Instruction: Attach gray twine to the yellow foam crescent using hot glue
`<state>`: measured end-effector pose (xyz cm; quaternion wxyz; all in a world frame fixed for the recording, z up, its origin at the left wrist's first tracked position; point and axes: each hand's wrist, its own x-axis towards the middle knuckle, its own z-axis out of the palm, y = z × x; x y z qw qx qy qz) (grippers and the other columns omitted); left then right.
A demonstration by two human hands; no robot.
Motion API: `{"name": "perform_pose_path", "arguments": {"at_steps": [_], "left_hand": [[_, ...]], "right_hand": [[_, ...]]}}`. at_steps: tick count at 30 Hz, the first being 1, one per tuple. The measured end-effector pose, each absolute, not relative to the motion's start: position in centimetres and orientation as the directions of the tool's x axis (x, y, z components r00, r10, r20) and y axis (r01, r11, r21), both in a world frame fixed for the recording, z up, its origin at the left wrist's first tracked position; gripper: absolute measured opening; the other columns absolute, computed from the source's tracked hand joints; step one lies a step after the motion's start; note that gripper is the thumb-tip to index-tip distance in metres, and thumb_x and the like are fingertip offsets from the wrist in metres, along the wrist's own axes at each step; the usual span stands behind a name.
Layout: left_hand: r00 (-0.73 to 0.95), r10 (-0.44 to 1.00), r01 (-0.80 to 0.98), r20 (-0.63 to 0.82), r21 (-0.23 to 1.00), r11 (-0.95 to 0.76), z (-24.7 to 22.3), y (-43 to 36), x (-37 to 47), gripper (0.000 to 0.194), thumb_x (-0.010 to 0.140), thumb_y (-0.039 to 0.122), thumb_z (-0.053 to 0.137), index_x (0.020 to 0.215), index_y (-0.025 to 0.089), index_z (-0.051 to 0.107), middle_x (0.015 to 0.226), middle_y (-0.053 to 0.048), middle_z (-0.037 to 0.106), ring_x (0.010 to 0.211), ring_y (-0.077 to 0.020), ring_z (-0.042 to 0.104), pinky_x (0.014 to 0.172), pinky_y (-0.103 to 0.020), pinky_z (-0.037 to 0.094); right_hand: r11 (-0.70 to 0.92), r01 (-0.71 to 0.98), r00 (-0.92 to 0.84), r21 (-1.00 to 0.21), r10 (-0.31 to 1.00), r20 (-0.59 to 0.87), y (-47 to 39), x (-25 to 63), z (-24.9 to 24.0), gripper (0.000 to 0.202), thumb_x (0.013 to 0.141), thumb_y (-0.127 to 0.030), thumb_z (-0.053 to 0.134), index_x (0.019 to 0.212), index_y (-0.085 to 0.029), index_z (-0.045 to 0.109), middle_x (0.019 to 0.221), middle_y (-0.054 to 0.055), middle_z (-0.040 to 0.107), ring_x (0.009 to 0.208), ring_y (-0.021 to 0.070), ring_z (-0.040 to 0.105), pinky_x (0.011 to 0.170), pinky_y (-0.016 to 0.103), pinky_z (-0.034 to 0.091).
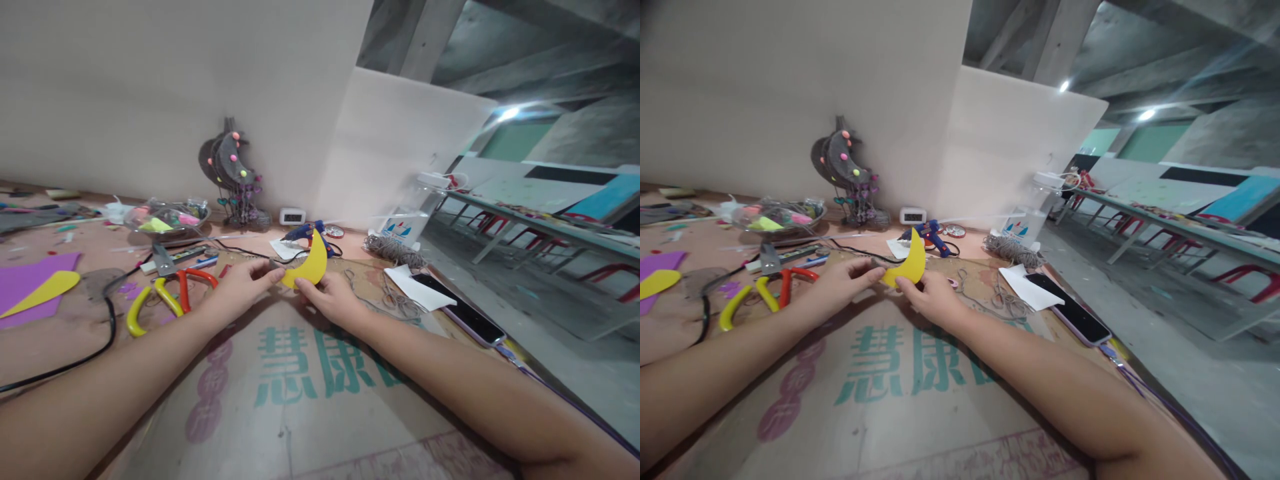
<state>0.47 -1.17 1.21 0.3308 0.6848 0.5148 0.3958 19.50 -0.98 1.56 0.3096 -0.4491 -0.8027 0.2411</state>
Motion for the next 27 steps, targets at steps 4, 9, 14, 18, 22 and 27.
{"name": "perform_pose_path", "arguments": {"at_steps": [4, 9, 14, 18, 22, 27], "left_hand": [[0.163, 0.958, 0.427, 0.234, 0.859, -0.283, 1.21, -1.24, 0.44, 0.03, 0.077, 0.045, 0.053, 0.066, 0.017, 0.056, 0.059, 0.004, 0.049, 0.055, -0.0104, 0.043, 0.049, -0.021, 0.029], [0.181, 0.95, 0.417, 0.253, 0.855, -0.307, 1.06, -1.2, 0.35, 0.03, 0.077, 0.043, 0.053, 0.062, 0.017, 0.053, 0.056, 0.005, 0.045, 0.055, -0.0103, 0.041, 0.05, -0.021, 0.028], [0.175, 0.952, 0.337, 0.251, 0.893, -0.298, 0.61, -0.81, 0.27, 0.032, 0.08, 0.045, 0.049, 0.082, 0.017, 0.065, 0.074, 0.0, 0.06, 0.069, -0.0146, 0.051, 0.058, -0.022, 0.036], [0.169, 0.952, 0.295, 0.257, 0.908, -0.297, 0.56, -0.66, 0.29, 0.037, 0.08, 0.047, 0.049, 0.091, 0.016, 0.066, 0.083, -0.003, 0.064, 0.077, -0.0179, 0.054, 0.064, -0.024, 0.039], [0.135, 0.957, 0.328, 0.258, 0.899, -0.289, 0.89, -0.86, 0.34, 0.035, 0.078, 0.047, 0.051, 0.085, 0.016, 0.066, 0.078, -0.002, 0.064, 0.072, -0.0165, 0.055, 0.064, -0.024, 0.04], [0.132, 0.964, 0.327, 0.232, 0.908, -0.263, 0.88, -0.88, 0.33, 0.034, 0.078, 0.046, 0.052, 0.089, 0.016, 0.066, 0.085, -0.003, 0.067, 0.078, -0.018, 0.057, 0.069, -0.026, 0.042]], "right_hand": [[0.418, 0.505, -0.359, -0.756, 0.897, 0.256, -0.68, 19.49, 1.24, 0.034, 0.086, -0.036, 0.044, 0.068, -0.012, 0.061, 0.052, 0.0, 0.056, 0.045, 0.0086, 0.048, 0.047, 0.018, 0.038], [0.414, 0.487, -0.372, -0.769, 0.895, 0.246, -0.68, 19.48, 1.15, 0.033, 0.085, -0.036, 0.045, 0.065, -0.013, 0.058, 0.053, 0.0, 0.055, 0.044, 0.0076, 0.047, 0.046, 0.018, 0.037], [0.411, 0.496, -0.367, -0.765, 0.898, 0.244, -0.5, 19.56, 0.95, 0.034, 0.086, -0.037, 0.043, 0.066, -0.014, 0.058, 0.052, -0.001, 0.054, 0.043, 0.0078, 0.047, 0.045, 0.018, 0.036], [0.409, 0.508, -0.372, -0.758, 0.898, 0.235, -0.43, 19.59, 0.97, 0.034, 0.086, -0.037, 0.044, 0.066, -0.014, 0.059, 0.054, 0.0, 0.056, 0.045, 0.0083, 0.048, 0.046, 0.019, 0.037], [0.418, 0.506, -0.387, -0.755, 0.892, 0.234, -0.58, 19.55, 1.14, 0.035, 0.086, -0.036, 0.044, 0.062, -0.014, 0.058, 0.052, 0.0, 0.054, 0.044, 0.0079, 0.047, 0.046, 0.018, 0.037], [0.408, 0.516, -0.388, -0.753, 0.895, 0.219, -0.63, 19.53, 1.2, 0.036, 0.086, -0.036, 0.044, 0.061, -0.013, 0.058, 0.051, 0.0, 0.055, 0.044, 0.0075, 0.046, 0.045, 0.018, 0.037]]}}
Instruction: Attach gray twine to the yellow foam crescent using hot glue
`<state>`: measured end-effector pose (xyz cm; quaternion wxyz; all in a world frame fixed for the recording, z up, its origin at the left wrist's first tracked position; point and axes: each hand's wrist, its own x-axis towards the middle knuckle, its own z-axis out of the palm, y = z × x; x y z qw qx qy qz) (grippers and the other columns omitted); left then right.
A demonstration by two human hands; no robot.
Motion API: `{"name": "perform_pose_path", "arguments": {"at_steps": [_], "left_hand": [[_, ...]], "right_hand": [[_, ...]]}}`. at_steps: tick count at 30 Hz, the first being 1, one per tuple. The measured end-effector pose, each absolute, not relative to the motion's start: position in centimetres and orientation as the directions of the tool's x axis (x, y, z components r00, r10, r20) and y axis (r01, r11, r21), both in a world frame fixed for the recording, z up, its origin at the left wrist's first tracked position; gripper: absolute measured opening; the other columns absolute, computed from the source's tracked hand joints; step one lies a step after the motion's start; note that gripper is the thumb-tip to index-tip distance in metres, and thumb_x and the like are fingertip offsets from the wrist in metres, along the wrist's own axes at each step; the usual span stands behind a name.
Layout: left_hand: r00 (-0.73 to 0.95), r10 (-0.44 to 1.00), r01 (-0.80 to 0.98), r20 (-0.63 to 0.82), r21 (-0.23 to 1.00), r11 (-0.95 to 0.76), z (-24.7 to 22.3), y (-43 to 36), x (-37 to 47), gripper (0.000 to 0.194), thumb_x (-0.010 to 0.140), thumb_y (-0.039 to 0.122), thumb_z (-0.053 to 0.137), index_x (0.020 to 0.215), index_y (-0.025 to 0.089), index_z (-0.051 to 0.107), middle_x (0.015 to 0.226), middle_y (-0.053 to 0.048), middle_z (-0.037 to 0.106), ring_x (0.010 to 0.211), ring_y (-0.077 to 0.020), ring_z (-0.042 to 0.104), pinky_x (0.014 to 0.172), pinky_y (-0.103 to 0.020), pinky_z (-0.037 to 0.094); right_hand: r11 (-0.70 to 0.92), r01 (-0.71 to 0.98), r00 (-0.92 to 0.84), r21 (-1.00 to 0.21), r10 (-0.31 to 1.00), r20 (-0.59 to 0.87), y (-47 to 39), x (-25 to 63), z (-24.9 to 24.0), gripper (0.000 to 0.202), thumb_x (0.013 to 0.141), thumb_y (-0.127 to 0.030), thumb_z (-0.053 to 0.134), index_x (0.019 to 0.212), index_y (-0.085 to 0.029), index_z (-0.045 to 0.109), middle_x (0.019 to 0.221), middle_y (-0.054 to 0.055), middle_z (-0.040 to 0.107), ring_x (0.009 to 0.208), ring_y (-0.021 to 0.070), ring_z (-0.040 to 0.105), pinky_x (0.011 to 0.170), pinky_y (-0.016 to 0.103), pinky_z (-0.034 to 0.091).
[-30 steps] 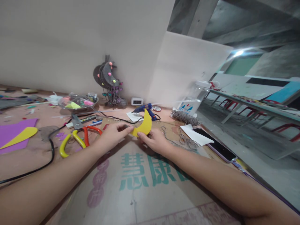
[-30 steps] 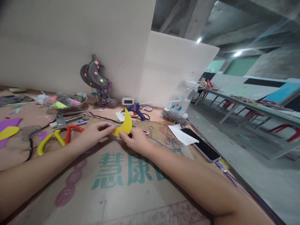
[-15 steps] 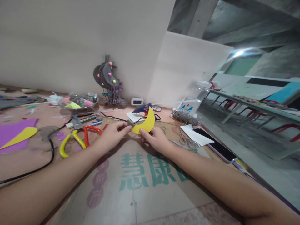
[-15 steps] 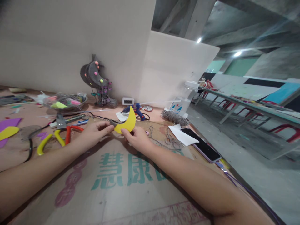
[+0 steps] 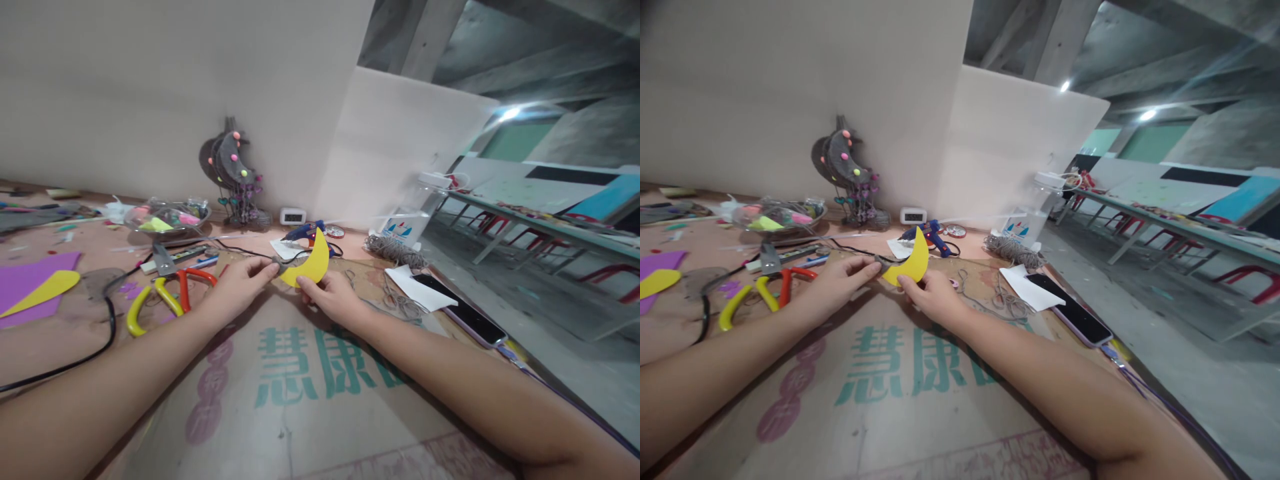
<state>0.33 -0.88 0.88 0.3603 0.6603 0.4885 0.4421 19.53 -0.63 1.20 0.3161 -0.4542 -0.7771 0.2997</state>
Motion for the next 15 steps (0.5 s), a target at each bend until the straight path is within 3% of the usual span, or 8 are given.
{"name": "perform_pose_path", "arguments": {"at_steps": [4, 10, 15], "left_hand": [[0.135, 0.958, 0.225, 0.254, 0.933, -0.279, 0.61, -0.56, 0.34, 0.041, 0.075, 0.043, 0.058, 0.107, 0.017, 0.062, 0.103, -0.007, 0.066, 0.092, -0.0204, 0.058, 0.079, -0.03, 0.043], [0.103, 0.956, 0.22, 0.273, 0.931, -0.29, 0.88, -0.6, 0.38, 0.031, 0.075, 0.045, 0.058, 0.085, 0.016, 0.065, 0.081, -0.002, 0.066, 0.074, -0.0154, 0.058, 0.067, -0.024, 0.042], [0.117, 0.954, 0.23, 0.276, 0.927, -0.297, 1.04, -0.78, 0.36, 0.03, 0.077, 0.044, 0.056, 0.083, 0.016, 0.064, 0.077, -0.002, 0.063, 0.073, -0.015, 0.055, 0.064, -0.023, 0.04]], "right_hand": [[0.415, 0.53, -0.396, -0.739, 0.892, 0.217, -0.74, 19.49, 1.45, 0.035, 0.086, -0.034, 0.045, 0.062, -0.013, 0.058, 0.052, 0.0, 0.056, 0.045, 0.008, 0.048, 0.046, 0.018, 0.037], [0.396, 0.564, -0.393, -0.725, 0.9, 0.186, -1.08, 19.34, 2.03, 0.035, 0.086, -0.032, 0.044, 0.058, -0.014, 0.056, 0.052, 0.0, 0.057, 0.044, 0.0084, 0.048, 0.046, 0.019, 0.037], [0.423, 0.53, -0.381, -0.735, 0.893, 0.239, -0.82, 19.39, 1.61, 0.033, 0.086, -0.034, 0.044, 0.06, -0.015, 0.052, 0.052, -0.001, 0.055, 0.046, 0.0086, 0.048, 0.047, 0.019, 0.037]]}}
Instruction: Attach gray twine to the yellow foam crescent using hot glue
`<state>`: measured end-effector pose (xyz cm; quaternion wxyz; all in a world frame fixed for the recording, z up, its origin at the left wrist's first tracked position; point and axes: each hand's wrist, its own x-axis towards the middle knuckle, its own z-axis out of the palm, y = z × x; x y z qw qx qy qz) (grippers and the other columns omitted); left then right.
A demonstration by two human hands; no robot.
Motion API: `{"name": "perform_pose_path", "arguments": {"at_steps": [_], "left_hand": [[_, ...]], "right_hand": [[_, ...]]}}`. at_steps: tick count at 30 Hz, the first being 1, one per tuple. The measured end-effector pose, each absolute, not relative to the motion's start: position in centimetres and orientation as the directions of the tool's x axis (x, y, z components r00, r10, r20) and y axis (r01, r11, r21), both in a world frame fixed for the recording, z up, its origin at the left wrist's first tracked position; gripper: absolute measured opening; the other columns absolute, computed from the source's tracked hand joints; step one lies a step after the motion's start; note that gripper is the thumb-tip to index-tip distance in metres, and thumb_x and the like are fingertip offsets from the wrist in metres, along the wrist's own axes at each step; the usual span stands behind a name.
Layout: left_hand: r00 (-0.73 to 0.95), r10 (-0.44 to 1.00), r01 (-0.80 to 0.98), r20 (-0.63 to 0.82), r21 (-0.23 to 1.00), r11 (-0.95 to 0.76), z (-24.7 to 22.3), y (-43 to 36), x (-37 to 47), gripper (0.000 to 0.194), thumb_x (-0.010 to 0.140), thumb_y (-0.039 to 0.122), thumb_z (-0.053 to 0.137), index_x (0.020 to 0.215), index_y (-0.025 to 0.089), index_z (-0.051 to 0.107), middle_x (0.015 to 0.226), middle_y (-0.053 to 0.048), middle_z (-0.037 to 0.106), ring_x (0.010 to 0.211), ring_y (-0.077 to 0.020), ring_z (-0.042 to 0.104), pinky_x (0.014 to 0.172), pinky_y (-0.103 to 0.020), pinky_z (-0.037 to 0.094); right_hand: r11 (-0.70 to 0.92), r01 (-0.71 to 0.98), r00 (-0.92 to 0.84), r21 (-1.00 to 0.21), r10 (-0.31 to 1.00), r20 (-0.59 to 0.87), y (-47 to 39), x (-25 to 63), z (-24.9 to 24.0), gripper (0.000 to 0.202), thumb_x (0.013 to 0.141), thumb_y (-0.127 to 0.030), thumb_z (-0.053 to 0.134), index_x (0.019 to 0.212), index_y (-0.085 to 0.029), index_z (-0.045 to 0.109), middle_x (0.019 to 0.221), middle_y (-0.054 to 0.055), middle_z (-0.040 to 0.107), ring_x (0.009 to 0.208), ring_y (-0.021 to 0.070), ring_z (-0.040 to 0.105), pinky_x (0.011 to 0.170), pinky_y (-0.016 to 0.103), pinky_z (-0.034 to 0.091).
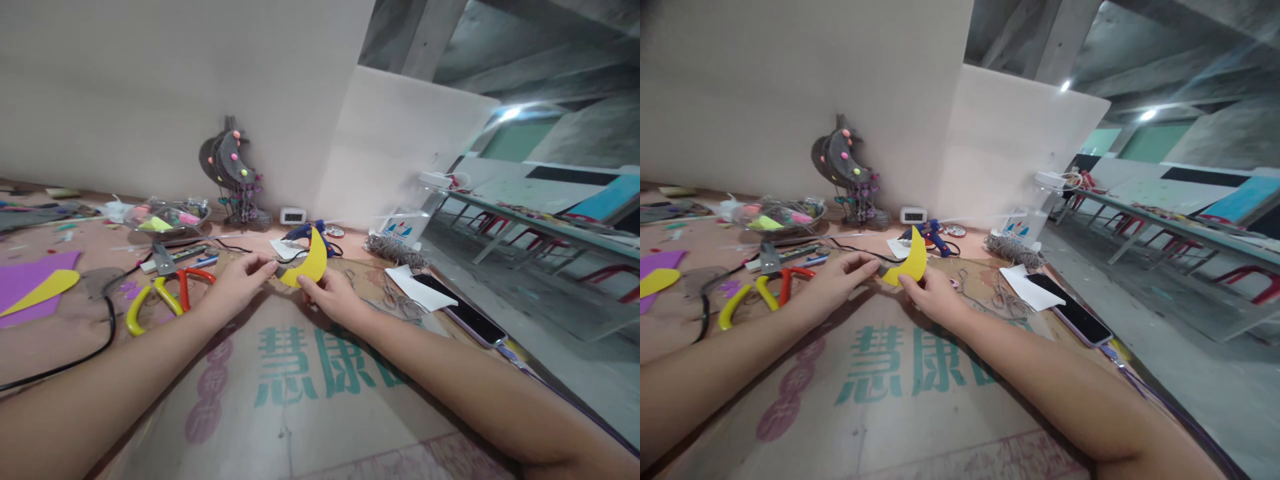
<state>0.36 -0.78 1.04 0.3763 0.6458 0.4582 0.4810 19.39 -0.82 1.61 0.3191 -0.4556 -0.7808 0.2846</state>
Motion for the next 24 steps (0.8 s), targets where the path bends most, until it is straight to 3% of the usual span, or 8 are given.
{"name": "perform_pose_path", "arguments": {"at_steps": [5, 11, 24], "left_hand": [[0.107, 0.956, 0.176, 0.272, 0.942, -0.287, 1.07, -0.74, 0.38, 0.031, 0.078, 0.045, 0.055, 0.076, 0.016, 0.062, 0.073, -0.001, 0.06, 0.07, -0.0142, 0.053, 0.064, -0.023, 0.039], [0.07, 0.971, 0.139, 0.23, 0.961, -0.238, 1.1, -0.7, 0.56, 0.035, 0.073, 0.044, 0.061, 0.094, 0.015, 0.062, 0.086, -0.005, 0.064, 0.078, -0.0169, 0.057, 0.07, -0.026, 0.043], [0.12, 0.948, 0.24, 0.293, 0.918, -0.314, 0.3, -0.37, 0.1, 0.026, 0.076, 0.043, 0.057, 0.078, 0.016, 0.058, 0.073, 0.0, 0.058, 0.066, -0.0129, 0.051, 0.06, -0.022, 0.037]], "right_hand": [[0.441, 0.494, -0.384, -0.749, 0.884, 0.266, -0.56, 19.48, 1.14, 0.032, 0.087, -0.035, 0.043, 0.062, -0.016, 0.05, 0.051, -0.001, 0.054, 0.048, 0.0094, 0.05, 0.047, 0.019, 0.038], [0.435, 0.526, -0.393, -0.731, 0.886, 0.244, -0.71, 19.47, 1.38, 0.032, 0.086, -0.034, 0.043, 0.062, -0.016, 0.052, 0.053, 0.0, 0.055, 0.047, 0.0092, 0.049, 0.047, 0.019, 0.038], [0.416, 0.536, -0.386, -0.735, 0.895, 0.225, -0.86, 19.4, 1.65, 0.03, 0.085, -0.034, 0.045, 0.063, -0.015, 0.053, 0.055, 0.0, 0.056, 0.046, 0.0079, 0.047, 0.046, 0.018, 0.037]]}}
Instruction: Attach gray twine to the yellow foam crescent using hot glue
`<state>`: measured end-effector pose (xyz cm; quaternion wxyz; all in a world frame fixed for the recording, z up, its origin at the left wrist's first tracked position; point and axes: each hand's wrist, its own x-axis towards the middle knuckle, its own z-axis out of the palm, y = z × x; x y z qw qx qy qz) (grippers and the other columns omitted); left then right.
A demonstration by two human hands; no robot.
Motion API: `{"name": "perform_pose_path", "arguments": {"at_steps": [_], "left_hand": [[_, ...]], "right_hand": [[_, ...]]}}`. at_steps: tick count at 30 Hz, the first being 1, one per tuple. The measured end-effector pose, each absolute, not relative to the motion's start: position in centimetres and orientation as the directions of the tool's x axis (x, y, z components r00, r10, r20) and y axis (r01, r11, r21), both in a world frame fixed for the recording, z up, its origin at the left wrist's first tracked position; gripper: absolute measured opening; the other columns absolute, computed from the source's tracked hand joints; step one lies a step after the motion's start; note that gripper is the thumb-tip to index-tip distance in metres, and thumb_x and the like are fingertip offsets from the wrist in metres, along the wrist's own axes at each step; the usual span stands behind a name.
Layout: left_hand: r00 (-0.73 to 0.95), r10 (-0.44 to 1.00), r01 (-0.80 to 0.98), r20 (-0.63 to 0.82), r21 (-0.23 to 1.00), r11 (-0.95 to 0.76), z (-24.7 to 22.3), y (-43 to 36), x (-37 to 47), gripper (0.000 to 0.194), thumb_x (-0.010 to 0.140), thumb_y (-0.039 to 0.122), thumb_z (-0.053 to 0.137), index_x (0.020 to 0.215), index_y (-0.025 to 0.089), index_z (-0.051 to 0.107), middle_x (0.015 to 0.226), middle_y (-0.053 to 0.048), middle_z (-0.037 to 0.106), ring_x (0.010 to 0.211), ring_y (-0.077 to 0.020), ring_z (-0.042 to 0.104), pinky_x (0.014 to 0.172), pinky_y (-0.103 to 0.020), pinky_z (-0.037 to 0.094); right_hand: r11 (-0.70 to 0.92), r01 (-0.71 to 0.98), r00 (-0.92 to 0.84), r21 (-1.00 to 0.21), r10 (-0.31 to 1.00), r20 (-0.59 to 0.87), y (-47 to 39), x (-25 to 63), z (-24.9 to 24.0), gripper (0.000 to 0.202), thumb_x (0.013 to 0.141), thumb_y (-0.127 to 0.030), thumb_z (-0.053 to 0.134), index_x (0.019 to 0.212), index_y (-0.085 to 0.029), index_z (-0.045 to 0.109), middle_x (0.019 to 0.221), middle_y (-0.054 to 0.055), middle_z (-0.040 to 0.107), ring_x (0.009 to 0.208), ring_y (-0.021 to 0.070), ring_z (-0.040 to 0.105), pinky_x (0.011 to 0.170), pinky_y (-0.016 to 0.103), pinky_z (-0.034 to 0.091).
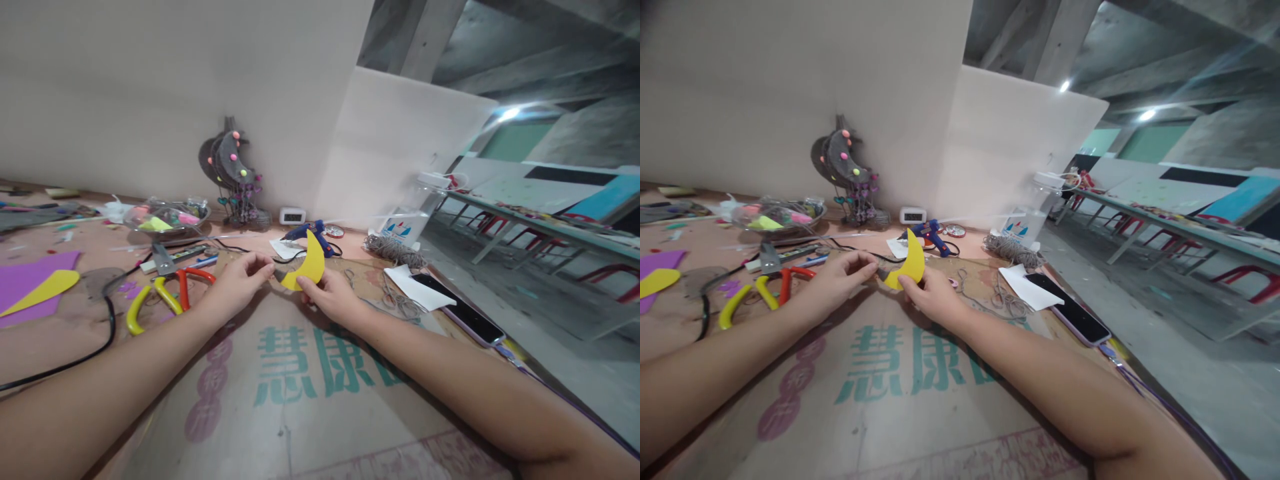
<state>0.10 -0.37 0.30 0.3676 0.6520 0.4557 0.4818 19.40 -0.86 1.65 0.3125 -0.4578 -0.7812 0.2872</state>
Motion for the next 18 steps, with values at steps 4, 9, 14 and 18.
{"name": "perform_pose_path", "arguments": {"at_steps": [4, 9, 14, 18], "left_hand": [[0.117, 0.946, 0.252, 0.304, 0.912, -0.324, 0.4, -0.4, 0.1, 0.025, 0.076, 0.041, 0.057, 0.078, 0.016, 0.058, 0.073, 0.0, 0.058, 0.067, -0.013, 0.051, 0.061, -0.023, 0.038], [0.105, 0.949, 0.222, 0.297, 0.923, -0.314, 0.4, -0.4, 0.3, 0.028, 0.076, 0.045, 0.057, 0.078, 0.016, 0.057, 0.072, 0.0, 0.058, 0.065, -0.0129, 0.052, 0.06, -0.023, 0.039], [0.046, 0.96, 0.16, 0.277, 0.946, -0.281, 0.6, -0.4, 0.5, 0.034, 0.073, 0.05, 0.059, 0.079, 0.016, 0.056, 0.07, 0.0, 0.058, 0.062, -0.0123, 0.052, 0.058, -0.023, 0.039], [0.11, 0.96, 0.275, 0.256, 0.921, -0.277, 0.6, -0.5, 0.4, 0.038, 0.078, 0.053, 0.051, 0.066, 0.017, 0.053, 0.06, 0.002, 0.051, 0.057, -0.0114, 0.047, 0.053, -0.022, 0.034]], "right_hand": [[0.42, 0.538, -0.385, -0.73, 0.894, 0.23, -0.9, 19.4, 1.6, 0.032, 0.085, -0.034, 0.045, 0.062, -0.015, 0.053, 0.054, 0.0, 0.055, 0.046, 0.0077, 0.048, 0.046, 0.018, 0.037], [0.422, 0.509, -0.368, -0.75, 0.895, 0.253, -0.6, 19.5, 1.2, 0.024, 0.085, -0.035, 0.045, 0.077, -0.015, 0.054, 0.058, -0.001, 0.057, 0.048, 0.0094, 0.05, 0.049, 0.02, 0.04], [0.562, 0.521, -0.322, -0.642, 0.826, 0.462, -0.3, 19.7, 0.6, 0.025, 0.082, -0.032, 0.052, 0.103, -0.017, 0.053, 0.084, 0.004, 0.063, 0.07, 0.0139, 0.057, 0.063, 0.024, 0.044], [0.661, 0.605, -0.45, -0.445, 0.744, 0.494, -0.6, 20.1, 0.7, 0.011, 0.081, -0.026, 0.052, 0.087, -0.018, 0.056, 0.075, 0.002, 0.06, 0.066, 0.0129, 0.052, 0.061, 0.023, 0.04]]}}
